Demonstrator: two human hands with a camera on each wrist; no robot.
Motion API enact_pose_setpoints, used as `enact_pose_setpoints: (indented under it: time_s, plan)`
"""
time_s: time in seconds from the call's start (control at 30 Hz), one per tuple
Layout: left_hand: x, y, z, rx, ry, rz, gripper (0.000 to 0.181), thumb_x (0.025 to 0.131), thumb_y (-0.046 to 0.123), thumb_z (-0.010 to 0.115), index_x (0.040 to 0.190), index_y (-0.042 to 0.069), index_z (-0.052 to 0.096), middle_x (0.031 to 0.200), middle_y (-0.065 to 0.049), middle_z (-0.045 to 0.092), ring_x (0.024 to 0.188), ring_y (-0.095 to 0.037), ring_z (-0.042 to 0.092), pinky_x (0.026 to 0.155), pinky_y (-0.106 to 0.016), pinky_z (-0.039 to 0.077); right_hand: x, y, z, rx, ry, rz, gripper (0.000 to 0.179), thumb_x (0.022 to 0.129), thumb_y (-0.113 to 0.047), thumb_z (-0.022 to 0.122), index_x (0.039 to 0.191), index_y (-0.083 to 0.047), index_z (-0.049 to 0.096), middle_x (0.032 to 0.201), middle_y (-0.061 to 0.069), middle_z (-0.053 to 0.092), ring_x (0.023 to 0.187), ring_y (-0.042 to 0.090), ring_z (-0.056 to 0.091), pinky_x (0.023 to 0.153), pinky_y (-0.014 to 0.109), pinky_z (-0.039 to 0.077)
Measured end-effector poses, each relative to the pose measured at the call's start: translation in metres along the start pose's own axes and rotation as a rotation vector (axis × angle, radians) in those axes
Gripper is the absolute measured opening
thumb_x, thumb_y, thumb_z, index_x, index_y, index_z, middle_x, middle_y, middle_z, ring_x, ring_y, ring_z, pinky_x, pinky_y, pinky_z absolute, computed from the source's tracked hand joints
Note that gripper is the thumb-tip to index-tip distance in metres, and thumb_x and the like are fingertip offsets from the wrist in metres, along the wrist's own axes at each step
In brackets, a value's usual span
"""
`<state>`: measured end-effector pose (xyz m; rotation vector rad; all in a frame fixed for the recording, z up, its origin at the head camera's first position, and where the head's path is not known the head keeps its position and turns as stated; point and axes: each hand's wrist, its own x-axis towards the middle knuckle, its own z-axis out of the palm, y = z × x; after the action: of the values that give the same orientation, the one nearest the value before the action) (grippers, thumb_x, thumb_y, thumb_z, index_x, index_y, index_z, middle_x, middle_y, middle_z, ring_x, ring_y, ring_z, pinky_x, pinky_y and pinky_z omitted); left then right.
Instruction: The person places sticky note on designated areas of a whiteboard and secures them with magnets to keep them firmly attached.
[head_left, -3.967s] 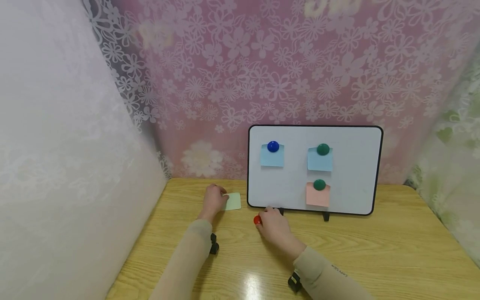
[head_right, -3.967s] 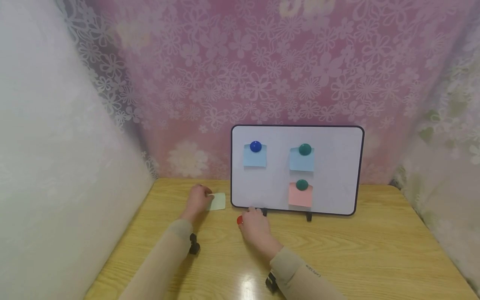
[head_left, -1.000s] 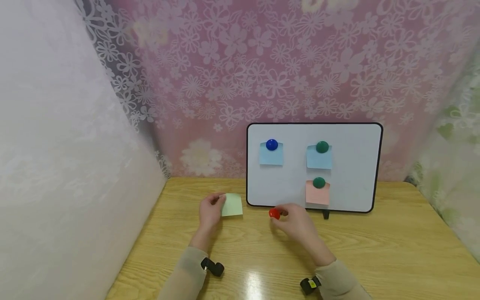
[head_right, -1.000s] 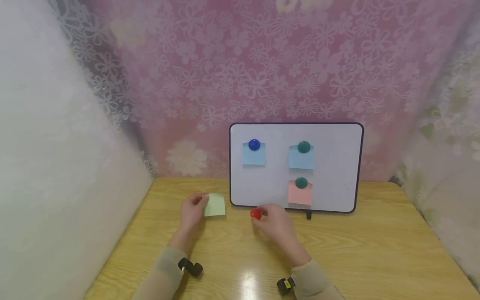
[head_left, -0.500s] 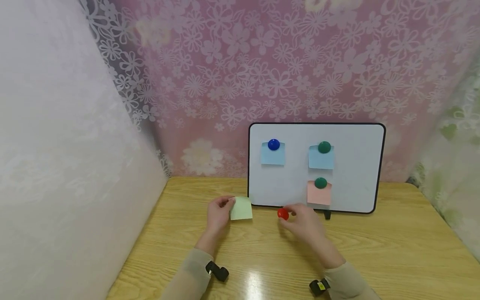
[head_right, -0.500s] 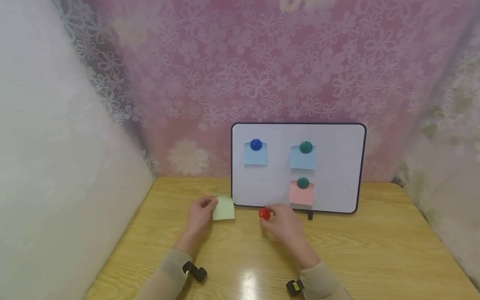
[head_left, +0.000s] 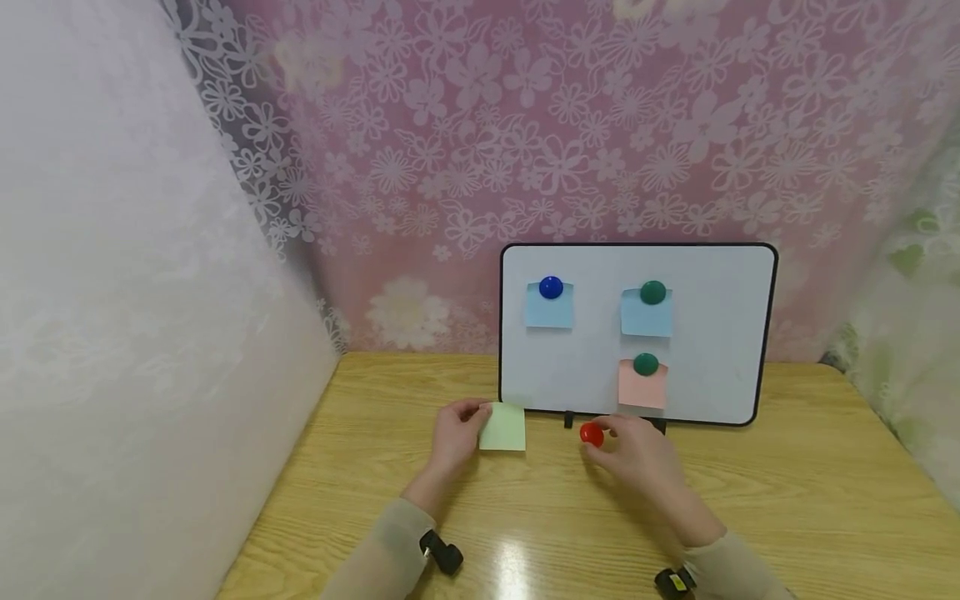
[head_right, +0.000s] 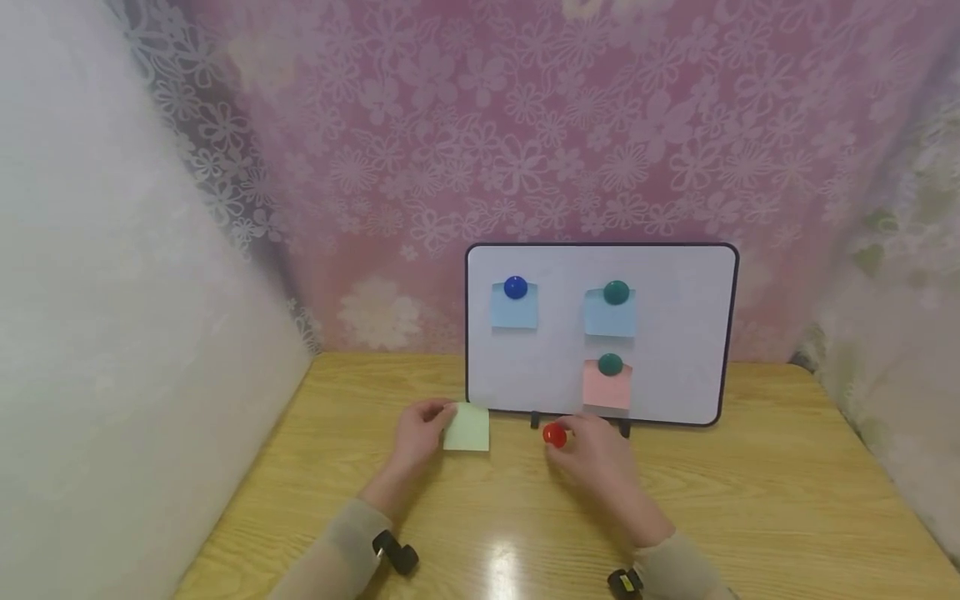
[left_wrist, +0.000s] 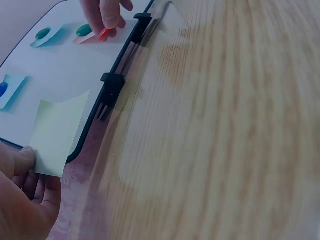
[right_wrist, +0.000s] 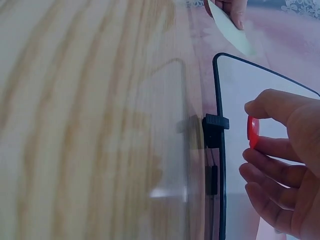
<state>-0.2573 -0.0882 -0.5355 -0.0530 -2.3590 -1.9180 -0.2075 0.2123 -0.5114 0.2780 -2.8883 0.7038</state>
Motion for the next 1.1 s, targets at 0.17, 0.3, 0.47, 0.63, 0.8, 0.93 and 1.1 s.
enact_pose_setpoints:
  time_s: [0.17,0.3,0.47,0.63,0.8,0.93,1.1]
  plan:
    - [-0.001,0.004,0.010,-0.004,-0.017,-0.001,0.018,0.103,0.019,0.075,0.113,0.005,0.083,0.105,-0.006,0.078,0.095,-0.017,0.066,0.079,-0.030,0.055,0.000,0.004,-0.001,0.009,0.003,0.000,0.036,0.090,-0.033,0.087,0.117,-0.010,0.080,0.100,0.002,0.075,0.073,0.014,0.057,0.058,0.033,0.048]
    - [0.000,0.005,0.017,-0.029,-0.023,-0.010,0.018,0.103,0.020,0.075,0.113,0.006,0.083,0.106,-0.004,0.078,0.096,-0.016,0.066,0.080,-0.029,0.056,0.000,0.004,-0.003,0.018,0.000,0.002,0.035,0.090,-0.032,0.086,0.116,-0.009,0.080,0.097,0.001,0.074,0.073,0.014,0.057,0.058,0.033,0.049]
    - [0.001,0.005,0.025,-0.055,-0.051,-0.010,0.018,0.103,0.021,0.075,0.113,0.007,0.083,0.106,-0.004,0.077,0.096,-0.017,0.067,0.079,-0.031,0.057,0.001,0.005,-0.005,0.017,0.016,-0.018,0.034,0.090,-0.030,0.085,0.115,-0.008,0.080,0.098,0.001,0.074,0.073,0.014,0.057,0.059,0.033,0.048]
    - [0.002,0.006,0.034,-0.042,-0.058,0.004,0.016,0.103,0.019,0.076,0.110,0.008,0.084,0.104,-0.003,0.077,0.093,-0.015,0.066,0.079,-0.031,0.056,0.001,0.006,-0.004,0.014,0.044,-0.041,0.034,0.089,-0.031,0.086,0.114,-0.008,0.080,0.098,0.002,0.074,0.075,0.015,0.060,0.058,0.033,0.049]
    - [0.001,0.010,0.042,-0.010,-0.063,0.014,0.014,0.103,0.018,0.075,0.108,0.009,0.085,0.101,0.000,0.078,0.094,-0.013,0.066,0.081,-0.030,0.055,0.001,0.005,-0.002,0.000,0.051,-0.039,0.036,0.089,-0.033,0.086,0.116,-0.009,0.080,0.101,0.002,0.075,0.085,0.019,0.068,0.062,0.036,0.055]
    - [0.001,0.013,0.048,0.001,-0.062,0.011,0.014,0.103,0.020,0.076,0.109,0.011,0.085,0.102,0.002,0.078,0.097,-0.012,0.067,0.085,-0.031,0.056,0.002,0.001,-0.002,-0.003,0.087,-0.054,0.036,0.089,-0.033,0.087,0.115,-0.009,0.081,0.102,0.003,0.075,0.085,0.020,0.068,0.063,0.036,0.055]
    - [0.002,0.016,0.056,-0.007,-0.061,0.008,0.015,0.103,0.022,0.075,0.110,0.012,0.085,0.103,0.003,0.078,0.099,-0.011,0.067,0.087,-0.033,0.057,0.002,-0.007,-0.004,0.018,0.114,-0.048,0.037,0.090,-0.034,0.087,0.118,-0.010,0.080,0.110,0.005,0.077,0.095,0.026,0.071,0.071,0.043,0.060]
